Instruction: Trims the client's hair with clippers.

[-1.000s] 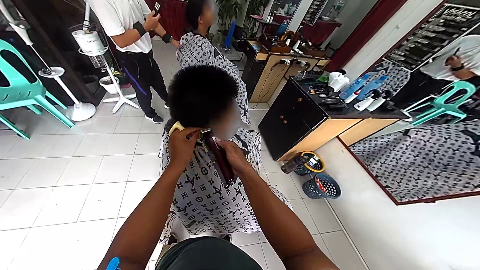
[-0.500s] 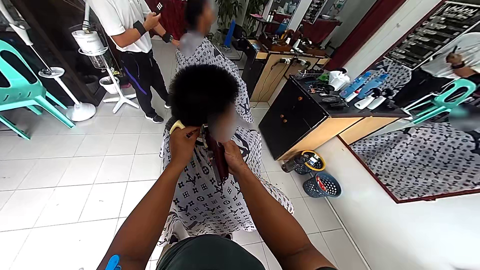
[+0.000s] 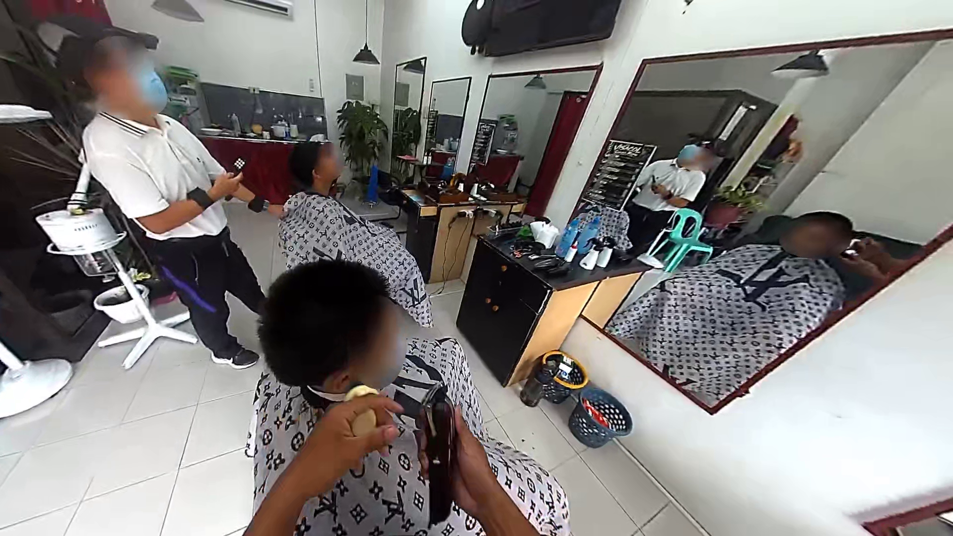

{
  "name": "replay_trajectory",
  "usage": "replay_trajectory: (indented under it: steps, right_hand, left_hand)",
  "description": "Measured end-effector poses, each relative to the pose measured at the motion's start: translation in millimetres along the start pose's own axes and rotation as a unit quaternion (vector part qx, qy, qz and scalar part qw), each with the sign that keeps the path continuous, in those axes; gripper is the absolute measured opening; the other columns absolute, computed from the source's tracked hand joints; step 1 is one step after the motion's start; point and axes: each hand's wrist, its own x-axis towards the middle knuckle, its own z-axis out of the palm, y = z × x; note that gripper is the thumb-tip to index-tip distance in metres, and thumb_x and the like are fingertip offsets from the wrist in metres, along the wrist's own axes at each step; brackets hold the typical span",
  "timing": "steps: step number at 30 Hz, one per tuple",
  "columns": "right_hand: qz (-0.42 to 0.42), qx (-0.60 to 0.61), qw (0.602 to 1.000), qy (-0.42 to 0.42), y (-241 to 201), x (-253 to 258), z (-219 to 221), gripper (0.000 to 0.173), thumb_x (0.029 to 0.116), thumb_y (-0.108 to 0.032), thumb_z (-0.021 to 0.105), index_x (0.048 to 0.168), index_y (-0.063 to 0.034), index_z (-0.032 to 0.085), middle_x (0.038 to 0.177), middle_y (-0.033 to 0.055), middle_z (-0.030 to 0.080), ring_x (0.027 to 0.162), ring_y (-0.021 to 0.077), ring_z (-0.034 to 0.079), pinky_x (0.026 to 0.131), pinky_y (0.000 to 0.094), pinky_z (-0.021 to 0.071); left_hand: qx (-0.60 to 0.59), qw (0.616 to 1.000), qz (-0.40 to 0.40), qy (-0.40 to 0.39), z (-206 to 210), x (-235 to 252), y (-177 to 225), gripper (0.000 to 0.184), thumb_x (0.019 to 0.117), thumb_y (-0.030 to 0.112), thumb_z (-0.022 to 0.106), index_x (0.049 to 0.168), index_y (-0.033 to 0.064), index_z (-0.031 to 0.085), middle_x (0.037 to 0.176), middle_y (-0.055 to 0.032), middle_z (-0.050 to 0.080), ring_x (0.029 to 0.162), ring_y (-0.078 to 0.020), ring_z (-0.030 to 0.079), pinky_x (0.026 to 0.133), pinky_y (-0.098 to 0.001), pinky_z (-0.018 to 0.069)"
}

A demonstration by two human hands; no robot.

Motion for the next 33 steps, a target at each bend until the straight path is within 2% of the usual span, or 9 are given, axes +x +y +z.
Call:
replay_trajectory:
  steps: [3,7,11,15,19,22,26,29,33]
  right_hand:
    - [0.061,-0.102,0.991,0.064,1,-21,-7,0.077,0.1055,-0.056,0.000,0.114,-0.0044,0.056,0.076,0.0042,0.066,0.056,0.0120,0.061,0.052,0.0262,0.0545]
    - [0.093,-0.084,0.989,0.073,9,-37,-11,0.082,0.1041,-0.057,-0.004,0.118,-0.0017,0.054,0.072,0.0042,0.065,0.052,0.0115,0.060,0.049,0.0252,0.0530]
    - [0.081,-0.069,0.992,0.070,12,-40,-18,0.079,0.1053,-0.055,0.000,0.117,-0.0004,0.055,0.072,0.0049,0.065,0.053,0.0121,0.061,0.050,0.0255,0.0539]
    - [0.086,-0.056,0.992,0.078,10,-44,-16,0.075,0.1062,-0.053,0.003,0.117,-0.0011,0.055,0.072,0.0059,0.064,0.053,0.0132,0.061,0.050,0.0260,0.0543]
    - [0.076,-0.047,0.993,0.076,14,-43,-19,0.074,0.1061,-0.054,0.005,0.115,-0.0013,0.055,0.073,0.0063,0.064,0.054,0.0136,0.061,0.051,0.0264,0.0545]
    - [0.077,-0.050,0.993,0.074,16,-43,-20,0.071,0.1061,-0.054,0.008,0.116,-0.0007,0.055,0.074,0.0065,0.064,0.054,0.0137,0.061,0.050,0.0266,0.0545]
    - [0.061,-0.031,0.996,0.063,18,-41,-22,0.063,0.1046,-0.057,0.028,0.118,-0.0013,0.055,0.075,0.0072,0.066,0.055,0.0143,0.063,0.051,0.0273,0.0556]
    - [0.051,-0.031,0.996,0.063,19,-41,-21,0.058,0.1010,-0.054,0.046,0.123,-0.0002,0.050,0.075,0.0073,0.065,0.054,0.0143,0.063,0.051,0.0278,0.0562]
    - [0.019,-0.032,0.998,0.054,15,-37,-16,0.074,0.0833,-0.050,0.079,0.128,-0.0029,0.042,0.075,0.0050,0.065,0.053,0.0133,0.062,0.050,0.0278,0.0557]
  left_hand:
    - [-0.070,0.997,-0.003,0.020,10,22,7,0.014,0.0967,0.017,0.065,0.104,0.0078,0.073,0.083,0.0051,0.074,0.061,-0.0006,0.065,0.053,-0.0168,0.0526]
    - [-0.091,0.978,-0.190,-0.002,18,45,9,0.021,0.1038,0.010,0.056,0.123,0.0043,0.062,0.093,-0.0042,0.073,0.071,-0.0090,0.069,0.053,-0.0226,0.0521]
    - [-0.110,0.988,-0.036,0.102,29,44,6,0.019,0.0978,0.007,0.059,0.114,0.0028,0.067,0.087,0.0000,0.074,0.067,-0.0068,0.069,0.051,-0.0198,0.0542]
    - [-0.109,0.981,-0.152,0.049,25,45,7,0.019,0.1031,0.007,0.055,0.120,0.0026,0.064,0.092,-0.0042,0.074,0.072,-0.0103,0.071,0.054,-0.0229,0.0544]
    - [-0.116,0.985,-0.040,0.118,23,39,6,0.017,0.0986,0.006,0.057,0.112,0.0032,0.068,0.087,-0.0010,0.074,0.068,-0.0074,0.070,0.050,-0.0199,0.0545]
    - [-0.192,0.975,-0.091,0.070,15,37,13,0.018,0.1019,0.005,0.052,0.114,0.0033,0.065,0.088,-0.0053,0.075,0.069,-0.0105,0.072,0.049,-0.0215,0.0543]
    - [-0.157,0.983,-0.005,0.098,10,34,15,0.017,0.0986,0.007,0.057,0.111,0.0054,0.069,0.085,-0.0011,0.076,0.067,-0.0085,0.072,0.050,-0.0207,0.0555]
    - [-0.143,0.983,-0.114,0.021,1,32,13,0.021,0.1018,0.010,0.053,0.119,0.0052,0.064,0.092,-0.0031,0.076,0.073,-0.0101,0.072,0.053,-0.0223,0.0554]
    - [-0.118,0.991,-0.038,0.055,3,30,9,0.019,0.0979,0.009,0.059,0.114,0.0052,0.067,0.089,-0.0005,0.076,0.070,-0.0079,0.072,0.052,-0.0207,0.0556]
